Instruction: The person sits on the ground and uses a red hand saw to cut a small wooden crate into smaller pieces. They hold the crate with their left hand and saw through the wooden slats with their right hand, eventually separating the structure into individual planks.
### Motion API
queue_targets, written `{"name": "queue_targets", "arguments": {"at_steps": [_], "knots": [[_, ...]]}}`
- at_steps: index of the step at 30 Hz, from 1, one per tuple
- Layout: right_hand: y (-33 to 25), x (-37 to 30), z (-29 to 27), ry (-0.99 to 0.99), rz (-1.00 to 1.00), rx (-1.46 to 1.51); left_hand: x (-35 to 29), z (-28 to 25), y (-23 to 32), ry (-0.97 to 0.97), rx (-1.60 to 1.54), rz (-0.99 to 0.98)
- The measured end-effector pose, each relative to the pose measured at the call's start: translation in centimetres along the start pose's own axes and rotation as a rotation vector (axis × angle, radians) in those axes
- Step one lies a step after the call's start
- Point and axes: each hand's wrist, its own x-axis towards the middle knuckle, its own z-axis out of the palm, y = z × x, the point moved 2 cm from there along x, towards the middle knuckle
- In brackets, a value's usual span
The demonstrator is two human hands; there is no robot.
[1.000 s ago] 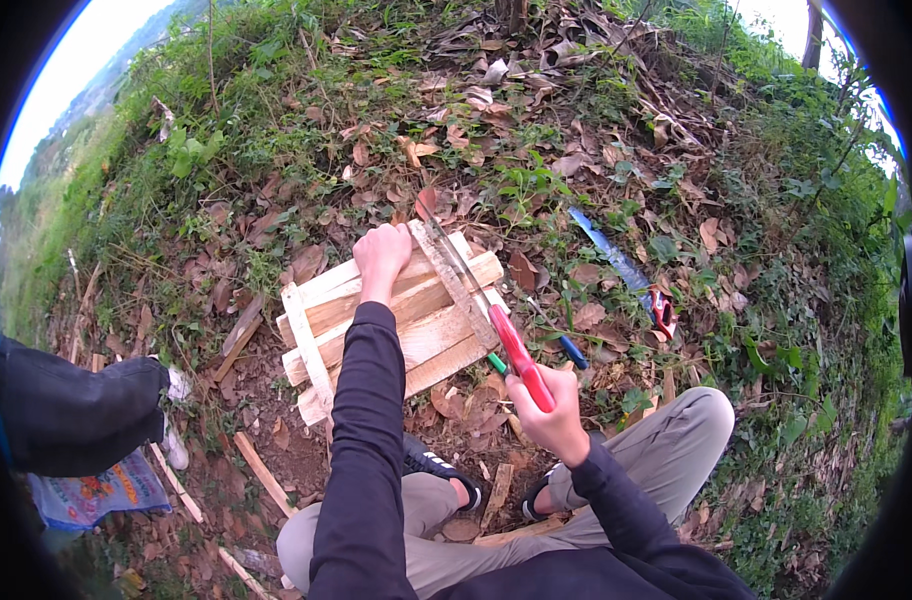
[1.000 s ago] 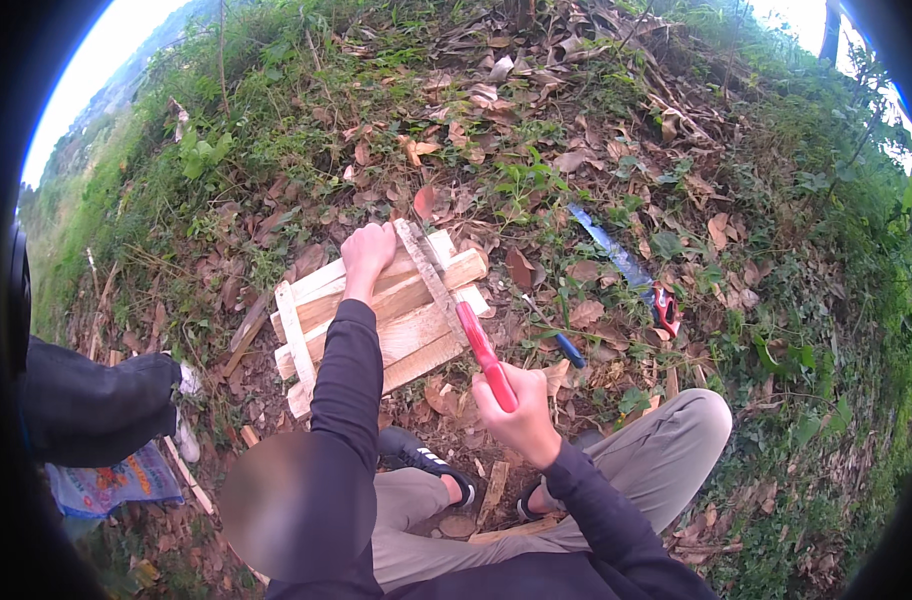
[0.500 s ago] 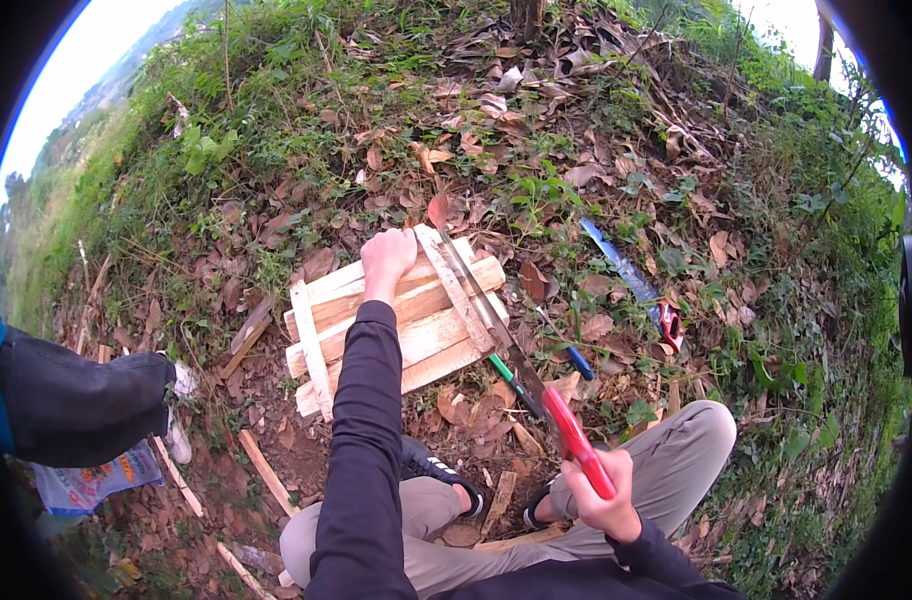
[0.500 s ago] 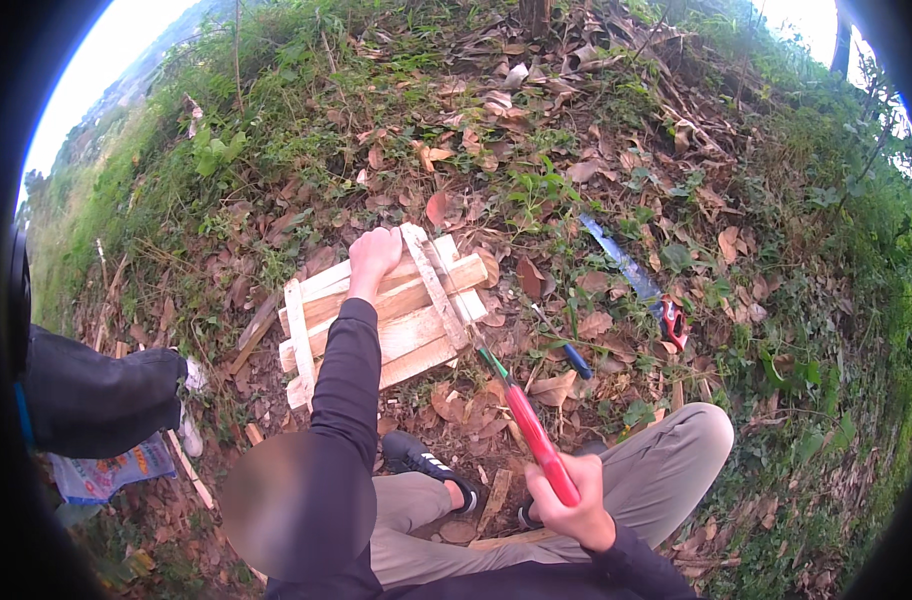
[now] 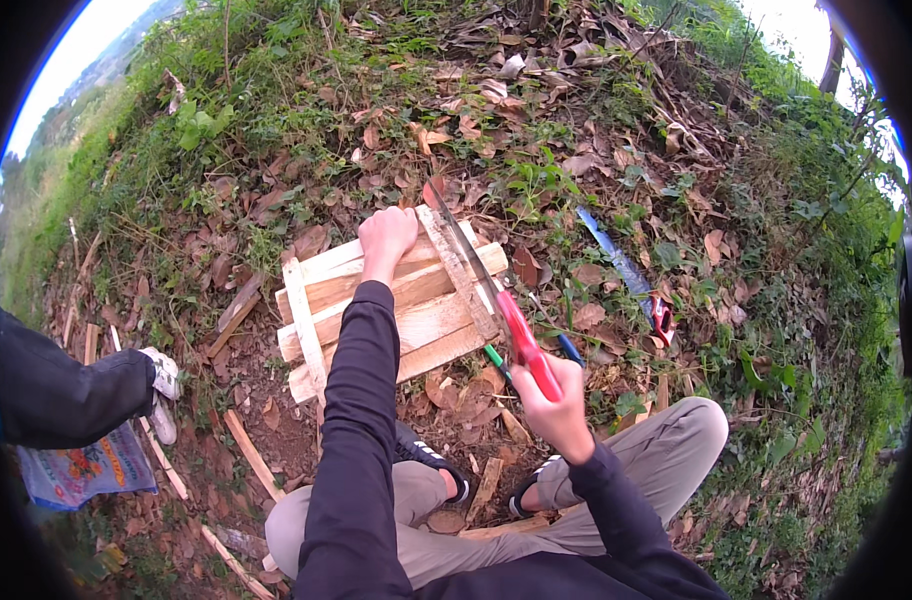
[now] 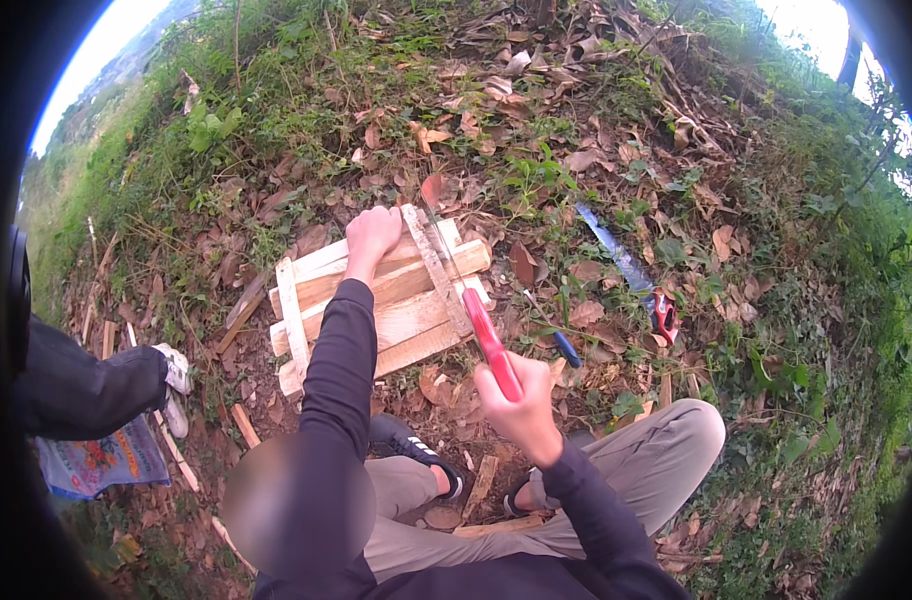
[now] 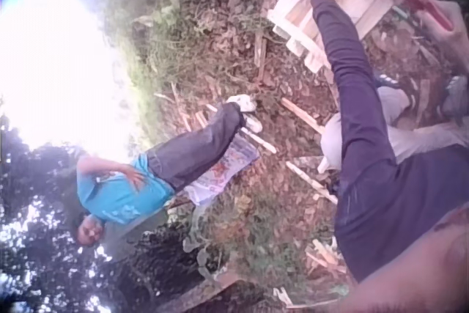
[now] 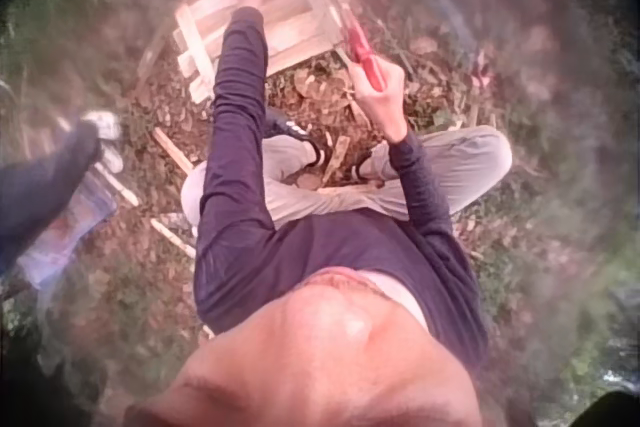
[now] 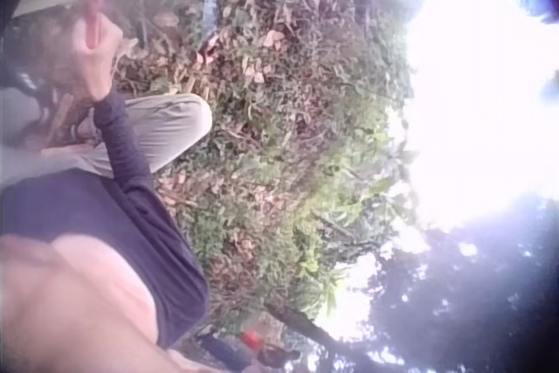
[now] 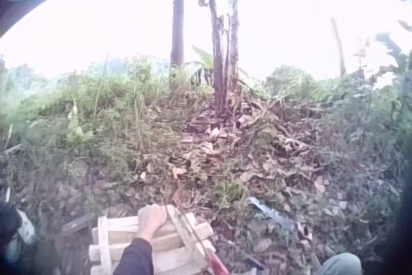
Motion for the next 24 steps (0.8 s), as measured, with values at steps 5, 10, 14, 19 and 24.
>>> {"name": "queue_targets", "arguments": {"at_steps": [5, 10, 14, 19, 24], "knots": [[-2.4, -7.1, -4.2, -0.069, 0.051, 0.037, 1.3, 0.1, -2.0, -0.016, -0.001, -0.013], [-0.1, 0.0, 0.0, -0.046, 0.03, 0.031, 1.4, 0.1, -1.2, 0.016, -0.009, -0.007], [-4.4, -7.4, -4.8, -0.095, 0.126, 0.059, 0.4, 0.1, -1.9, -0.037, 0.005, -0.006], [-2.0, 0.9, 0.3, -0.024, -0.041, -0.092, 0.8, 0.0, -0.8, -0.009, -0.023, -0.068], [-4.4, -6.9, -4.7, -0.054, 0.09, 0.004, 1.0, -0.6, -1.2, -0.056, -0.023, -0.032]]}}
